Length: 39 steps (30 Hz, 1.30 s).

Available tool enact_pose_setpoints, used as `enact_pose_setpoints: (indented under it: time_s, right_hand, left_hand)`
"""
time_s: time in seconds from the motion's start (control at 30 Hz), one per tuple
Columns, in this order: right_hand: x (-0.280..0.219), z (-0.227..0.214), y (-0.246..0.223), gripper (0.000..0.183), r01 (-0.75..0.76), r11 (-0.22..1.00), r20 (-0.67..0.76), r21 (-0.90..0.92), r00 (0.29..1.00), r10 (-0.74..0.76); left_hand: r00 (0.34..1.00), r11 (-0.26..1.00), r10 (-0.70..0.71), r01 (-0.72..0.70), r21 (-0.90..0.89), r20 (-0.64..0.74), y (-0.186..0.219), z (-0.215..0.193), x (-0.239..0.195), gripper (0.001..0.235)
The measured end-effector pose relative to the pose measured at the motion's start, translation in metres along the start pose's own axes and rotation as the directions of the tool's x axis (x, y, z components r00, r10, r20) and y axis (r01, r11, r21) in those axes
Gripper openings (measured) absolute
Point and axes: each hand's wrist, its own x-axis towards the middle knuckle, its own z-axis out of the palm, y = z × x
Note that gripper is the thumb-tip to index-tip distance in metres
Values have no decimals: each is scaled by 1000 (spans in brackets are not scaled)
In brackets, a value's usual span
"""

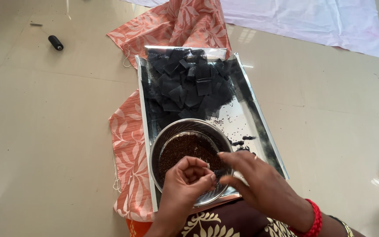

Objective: Manual filling of small black fabric squares with seeds or similar granular material.

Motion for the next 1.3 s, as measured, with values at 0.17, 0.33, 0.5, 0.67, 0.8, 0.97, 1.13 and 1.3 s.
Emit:
enact_pose_setpoints:
  time_s: [0.17, 0.33, 0.5, 0.67, 0.8, 0.97, 1.13, 1.3]
  right_hand:
    - [-11, 2, 8, 50, 492, 756, 86, -432, 856, -509]
    - [-14, 9, 31, 25, 490, 784, 274, -381, 870, -410]
    - [-11, 14, 29, 23, -111, 960, 227, 257, 972, 51]
    - [-21, 25, 49, 33, -448, 786, 368, 425, 880, 302]
    - [-7, 2, 1, 41, 66, 996, 33, 54, 997, -68]
    - [-16, 1, 10, 56, 473, 821, 129, -320, 880, -457]
    - [-19, 14, 32, 38, 477, 803, 202, -356, 879, -432]
    - [-10, 11, 28, 25, -263, 916, 262, 303, 947, 185]
  left_hand:
    - [984, 992, -66, 83, -98, 165, -6, -7, 4, 23]
    - [974, 994, -96, 83, 68, 207, -4, -7, 0, 23]
    - [855, 668, 423, -517, 535, 298, -12, -4, -7, 18]
    - [934, 812, 318, -357, 461, 163, -20, -4, -3, 19]
    - [993, 990, -100, 105, -92, 64, -2, -9, 2, 26]
    - [969, 973, -103, 145, -179, 226, -12, -12, 5, 26]
    - [979, 998, -54, 57, -6, 199, -15, -10, -1, 24]
    - [810, 654, 518, -582, 483, 273, -24, -2, -10, 19]
